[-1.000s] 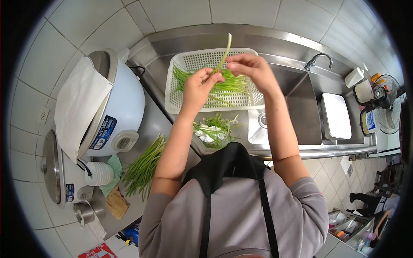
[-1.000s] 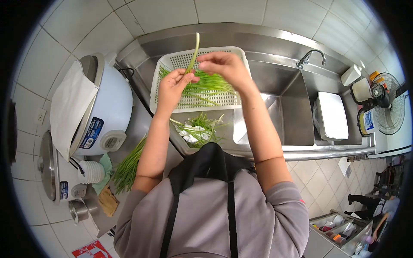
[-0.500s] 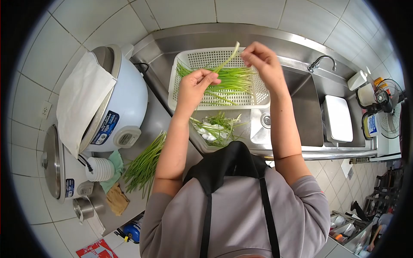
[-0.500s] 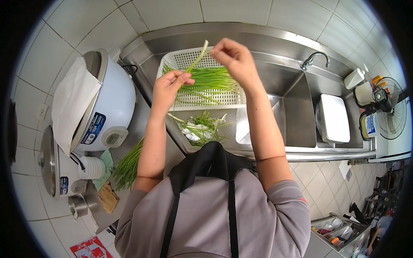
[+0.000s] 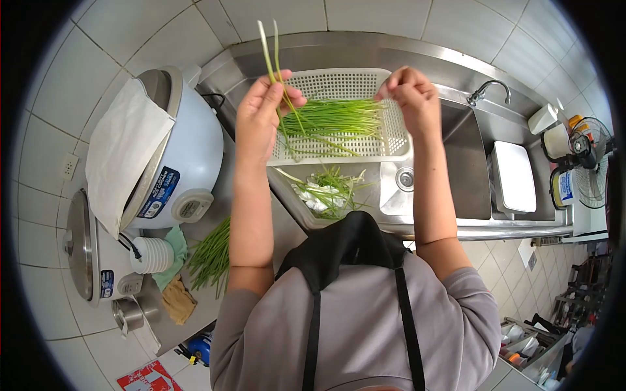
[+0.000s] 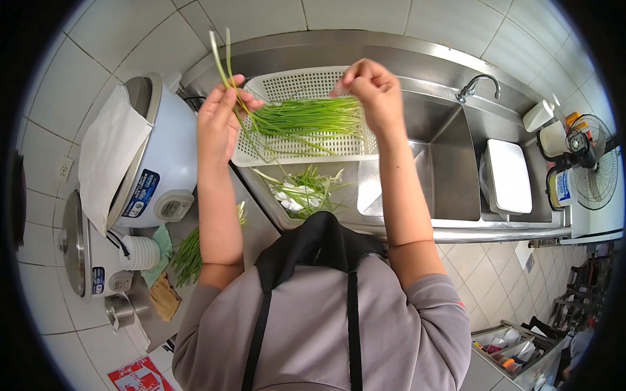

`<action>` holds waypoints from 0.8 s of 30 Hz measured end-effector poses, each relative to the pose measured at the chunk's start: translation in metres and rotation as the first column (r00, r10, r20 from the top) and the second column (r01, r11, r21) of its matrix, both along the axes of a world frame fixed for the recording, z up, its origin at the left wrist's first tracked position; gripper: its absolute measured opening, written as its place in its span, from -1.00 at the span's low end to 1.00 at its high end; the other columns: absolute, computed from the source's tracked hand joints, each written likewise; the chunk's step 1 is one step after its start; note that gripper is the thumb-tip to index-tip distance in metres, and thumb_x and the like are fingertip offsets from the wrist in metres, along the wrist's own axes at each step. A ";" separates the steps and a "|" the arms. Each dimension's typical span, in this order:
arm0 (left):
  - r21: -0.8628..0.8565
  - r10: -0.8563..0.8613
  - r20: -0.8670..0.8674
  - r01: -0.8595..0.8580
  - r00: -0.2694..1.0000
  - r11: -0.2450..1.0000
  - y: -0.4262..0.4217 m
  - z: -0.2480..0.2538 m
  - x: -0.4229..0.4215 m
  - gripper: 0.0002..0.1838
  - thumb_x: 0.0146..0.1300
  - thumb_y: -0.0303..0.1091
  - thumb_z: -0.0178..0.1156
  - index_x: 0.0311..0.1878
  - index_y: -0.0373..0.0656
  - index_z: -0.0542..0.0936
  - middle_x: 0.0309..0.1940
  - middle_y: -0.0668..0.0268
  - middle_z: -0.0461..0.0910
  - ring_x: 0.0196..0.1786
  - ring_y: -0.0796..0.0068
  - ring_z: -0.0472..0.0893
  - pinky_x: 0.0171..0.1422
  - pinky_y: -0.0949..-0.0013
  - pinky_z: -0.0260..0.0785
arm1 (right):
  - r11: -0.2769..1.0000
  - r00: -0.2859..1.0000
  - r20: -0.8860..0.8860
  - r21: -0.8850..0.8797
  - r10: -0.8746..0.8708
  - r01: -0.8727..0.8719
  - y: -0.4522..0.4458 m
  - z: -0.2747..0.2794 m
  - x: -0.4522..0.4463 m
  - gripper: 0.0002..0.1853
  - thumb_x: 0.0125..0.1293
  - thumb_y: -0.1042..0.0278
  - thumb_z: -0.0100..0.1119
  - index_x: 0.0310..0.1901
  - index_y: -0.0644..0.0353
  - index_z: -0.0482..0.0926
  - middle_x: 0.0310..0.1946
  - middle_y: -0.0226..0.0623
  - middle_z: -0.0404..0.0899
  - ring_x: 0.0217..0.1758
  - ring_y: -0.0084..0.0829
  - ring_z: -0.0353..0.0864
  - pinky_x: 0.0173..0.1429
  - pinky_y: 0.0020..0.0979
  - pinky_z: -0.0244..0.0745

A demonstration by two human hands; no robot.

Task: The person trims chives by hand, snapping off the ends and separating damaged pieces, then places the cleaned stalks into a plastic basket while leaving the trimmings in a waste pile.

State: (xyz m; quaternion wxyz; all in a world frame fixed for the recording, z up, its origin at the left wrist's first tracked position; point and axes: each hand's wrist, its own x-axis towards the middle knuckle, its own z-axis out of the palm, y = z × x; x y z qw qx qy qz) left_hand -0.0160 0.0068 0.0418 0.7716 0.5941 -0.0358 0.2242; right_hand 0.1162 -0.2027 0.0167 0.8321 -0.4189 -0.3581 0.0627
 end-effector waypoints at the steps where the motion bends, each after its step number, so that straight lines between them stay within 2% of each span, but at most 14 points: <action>1: -0.032 -0.021 0.042 0.022 0.999 0.999 0.002 0.005 0.001 -0.77 0.34 -0.37 -0.06 -0.02 -0.29 0.42 -0.36 0.27 0.54 -0.27 0.46 0.55 0.01 0.30 0.41 | 0.999 0.999 -0.037 -0.045 0.012 -0.014 0.006 -0.008 -0.002 -0.82 0.03 0.68 -0.14 -0.61 0.19 0.23 -0.47 -0.28 0.39 -0.42 -0.42 0.50 -0.31 -0.32 0.56; 2: -0.063 -0.040 0.085 0.045 0.996 0.997 0.004 0.009 0.003 -0.78 0.34 -0.38 -0.06 -0.03 -0.29 0.42 -0.36 0.27 0.53 -0.28 0.46 0.54 0.03 0.27 0.41 | 0.996 0.997 -0.075 -0.089 0.022 -0.029 0.013 -0.015 -0.005 -0.85 0.00 0.70 -0.16 -0.58 0.19 0.24 -0.49 -0.26 0.36 -0.43 -0.42 0.47 -0.39 -0.31 0.56; 4: -0.072 -0.056 0.143 0.067 0.988 0.995 0.009 0.018 0.007 -0.79 0.34 -0.40 -0.08 -0.04 -0.26 0.42 -0.37 0.29 0.48 -0.29 0.47 0.50 0.04 0.19 0.41 | 0.979 0.979 -0.165 -0.148 0.117 -0.142 0.024 -0.016 -0.017 -0.88 0.02 0.66 -0.15 -0.43 0.19 0.30 -0.56 -0.34 0.35 -0.56 -0.52 0.36 -0.55 -0.48 0.39; 9: -0.117 -0.069 0.239 0.099 0.969 0.988 0.010 0.041 0.008 -0.81 0.34 -0.41 -0.08 -0.07 -0.26 0.42 -0.37 0.31 0.43 -0.28 0.47 0.46 0.02 0.21 0.40 | 0.922 0.899 -0.350 -0.183 0.263 -0.341 0.047 -0.033 -0.029 -0.82 0.06 0.60 -0.22 -0.38 0.27 0.44 -0.64 -0.40 0.33 -0.66 -0.61 0.25 -0.62 -0.54 0.21; 12: -0.145 -0.072 0.259 0.112 0.963 0.983 0.010 0.045 0.010 -0.82 0.33 -0.41 -0.08 -0.08 -0.26 0.42 -0.37 0.31 0.42 -0.28 0.48 0.44 0.01 0.23 0.39 | 0.823 0.791 -0.443 -0.178 0.423 -0.540 0.055 -0.050 -0.035 -0.79 0.07 0.57 -0.23 -0.38 0.33 0.48 -0.69 -0.43 0.27 -0.69 -0.63 0.16 -0.64 -0.57 0.08; 13: -0.157 -0.072 0.264 0.116 0.962 0.981 0.010 0.046 0.010 -0.82 0.33 -0.41 -0.08 -0.08 -0.25 0.42 -0.37 0.32 0.41 -0.28 0.48 0.44 0.01 0.23 0.38 | 0.803 0.766 -0.485 -0.193 0.422 -0.564 0.056 -0.052 -0.039 -0.80 0.12 0.52 -0.19 -0.37 0.35 0.50 -0.72 -0.48 0.23 -0.71 -0.66 0.06 -0.62 -0.60 0.00; 16: -0.194 -0.066 0.290 0.126 0.955 0.973 0.014 0.042 0.012 -0.84 0.34 -0.42 -0.12 -0.10 -0.24 0.39 -0.37 0.28 0.44 -0.30 0.48 0.48 -0.03 0.22 0.42 | 0.730 0.741 -0.521 -0.289 0.423 -0.620 0.057 -0.053 -0.050 -0.77 0.17 0.45 -0.13 -0.29 0.36 0.52 -0.72 -0.56 0.20 -0.70 -0.70 0.02 -0.61 -0.61 -0.04; 17: -0.211 -0.044 0.285 0.108 0.958 0.971 0.013 0.041 0.011 -0.84 0.34 -0.42 -0.12 -0.11 -0.24 0.39 -0.38 0.29 0.43 -0.31 0.49 0.47 -0.04 0.24 0.41 | 0.693 0.751 -0.481 -0.341 0.452 -0.635 0.054 -0.054 -0.054 -0.79 0.20 0.37 0.01 -0.24 0.31 0.56 -0.70 -0.60 0.26 -0.69 -0.72 0.02 -0.60 -0.61 -0.08; 20: -0.266 0.013 0.281 0.065 0.960 0.962 0.011 0.040 0.007 -0.85 0.34 -0.41 -0.11 -0.12 -0.22 0.40 -0.41 0.33 0.38 -0.35 0.52 0.40 -0.11 0.31 0.37 | 0.674 0.847 -0.272 -0.515 0.458 -0.530 0.053 -0.061 -0.065 -0.83 0.20 0.35 0.12 -0.24 0.25 0.58 -0.66 -0.60 0.36 -0.68 -0.73 0.05 -0.60 -0.61 -0.08; 21: -0.289 0.028 0.285 0.058 0.958 0.956 0.011 0.040 0.006 -0.86 0.34 -0.41 -0.11 -0.14 -0.21 0.41 -0.43 0.35 0.35 -0.37 0.54 0.35 -0.15 0.36 0.33 | 0.653 0.810 -0.299 -0.481 0.505 -0.585 0.051 -0.064 -0.062 -0.86 0.21 0.33 0.17 -0.28 0.21 0.59 -0.59 -0.56 0.44 -0.67 -0.74 0.09 -0.59 -0.63 -0.05; 24: -0.310 -0.011 0.363 0.132 0.932 0.941 0.017 0.035 0.000 -0.88 0.35 -0.40 -0.11 -0.17 -0.19 0.41 -0.47 0.39 0.28 -0.43 0.57 0.25 -0.27 0.45 0.21 | 0.712 0.716 -0.458 -0.221 0.527 -0.666 0.047 -0.074 -0.064 -0.87 0.25 0.34 0.11 -0.31 0.21 0.56 -0.57 -0.52 0.46 -0.67 -0.73 0.12 -0.60 -0.63 0.00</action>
